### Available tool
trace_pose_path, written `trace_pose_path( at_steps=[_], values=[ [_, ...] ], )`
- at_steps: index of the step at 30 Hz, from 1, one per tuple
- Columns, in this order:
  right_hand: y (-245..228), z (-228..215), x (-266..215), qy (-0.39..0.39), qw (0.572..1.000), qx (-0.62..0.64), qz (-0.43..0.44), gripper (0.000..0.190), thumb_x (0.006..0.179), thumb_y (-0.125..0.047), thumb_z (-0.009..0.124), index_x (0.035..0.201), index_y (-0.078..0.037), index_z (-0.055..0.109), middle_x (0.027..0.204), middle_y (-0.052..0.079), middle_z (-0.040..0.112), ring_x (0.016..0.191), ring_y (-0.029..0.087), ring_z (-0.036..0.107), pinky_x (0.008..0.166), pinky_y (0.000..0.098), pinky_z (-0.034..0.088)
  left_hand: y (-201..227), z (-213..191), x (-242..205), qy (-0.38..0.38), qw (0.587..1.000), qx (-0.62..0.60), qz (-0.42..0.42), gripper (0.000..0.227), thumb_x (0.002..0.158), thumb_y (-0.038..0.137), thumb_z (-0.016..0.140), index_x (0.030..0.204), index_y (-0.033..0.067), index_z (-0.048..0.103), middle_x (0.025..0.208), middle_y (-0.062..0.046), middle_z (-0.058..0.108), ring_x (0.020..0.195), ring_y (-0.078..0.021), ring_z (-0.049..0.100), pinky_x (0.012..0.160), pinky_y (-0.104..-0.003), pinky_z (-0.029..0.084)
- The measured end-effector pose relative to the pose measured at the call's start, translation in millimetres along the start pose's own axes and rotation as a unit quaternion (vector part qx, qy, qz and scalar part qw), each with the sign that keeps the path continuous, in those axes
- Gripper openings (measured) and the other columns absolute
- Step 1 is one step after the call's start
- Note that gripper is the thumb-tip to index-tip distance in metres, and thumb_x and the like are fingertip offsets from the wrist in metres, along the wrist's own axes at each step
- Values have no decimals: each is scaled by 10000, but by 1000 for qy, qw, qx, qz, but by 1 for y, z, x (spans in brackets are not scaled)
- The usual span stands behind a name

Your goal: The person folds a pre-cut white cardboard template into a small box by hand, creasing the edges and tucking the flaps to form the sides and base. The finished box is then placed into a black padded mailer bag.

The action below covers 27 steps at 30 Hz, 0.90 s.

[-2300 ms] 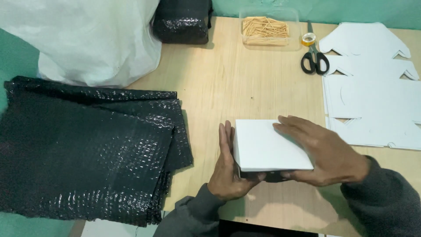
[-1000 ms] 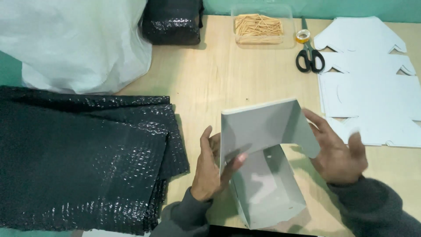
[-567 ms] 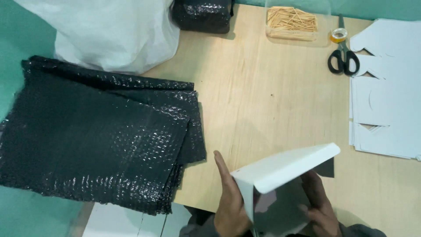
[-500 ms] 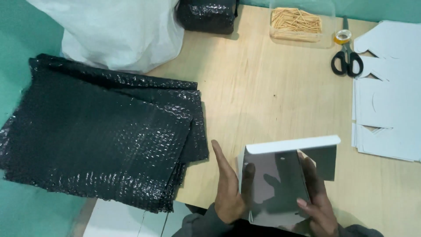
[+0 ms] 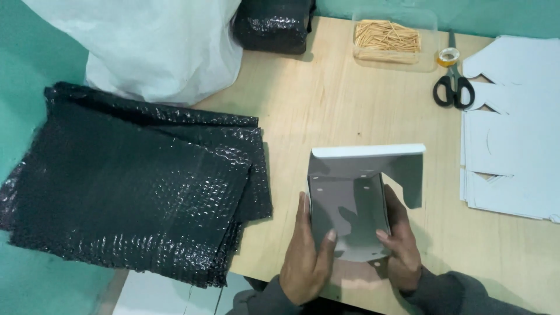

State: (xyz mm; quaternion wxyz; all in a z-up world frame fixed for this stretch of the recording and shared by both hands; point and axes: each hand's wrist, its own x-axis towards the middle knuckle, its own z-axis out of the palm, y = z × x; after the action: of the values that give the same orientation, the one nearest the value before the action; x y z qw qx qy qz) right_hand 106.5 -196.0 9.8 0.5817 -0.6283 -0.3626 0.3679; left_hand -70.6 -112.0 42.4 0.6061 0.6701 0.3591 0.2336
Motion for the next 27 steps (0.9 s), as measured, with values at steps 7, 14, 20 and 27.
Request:
trace_pose_path(
  at_steps=[7,14,20,27],
  values=[
    [41,19,106,14,982,129,-136,730,919,-152,489,1597,-56,236,1672,204,261,1555,400,229,1217,575,213,-32,-33,120,-31,949,287,125,651,1031,95,392,1543,-153,74,1491,-457,269,1411,-632,300,1052,-654,437],
    [74,53,239,-32,970,171,-168,822,858,-79,437,1637,-99,175,1684,177,213,1563,360,188,1240,561,185,-57,-111,269,62,863,500,35,567,799,59,655,1339,-62,533,917,-245,734,836,-440,758,593,-534,624],
    [65,119,301,-41,980,104,-165,779,979,-172,501,1650,-92,114,1707,224,92,1585,408,53,1268,567,57,-45,-192,302,107,890,443,-4,441,829,175,751,1244,57,657,1000,-184,756,989,-382,746,756,-560,626],
    [109,173,365,152,982,8,-116,693,1054,-298,591,1634,-87,276,1684,270,191,1584,409,154,1309,515,98,-50,-232,317,140,960,217,107,444,1024,198,658,1346,-91,559,1232,-334,665,1202,-523,613,957,-657,558]
  ],
)
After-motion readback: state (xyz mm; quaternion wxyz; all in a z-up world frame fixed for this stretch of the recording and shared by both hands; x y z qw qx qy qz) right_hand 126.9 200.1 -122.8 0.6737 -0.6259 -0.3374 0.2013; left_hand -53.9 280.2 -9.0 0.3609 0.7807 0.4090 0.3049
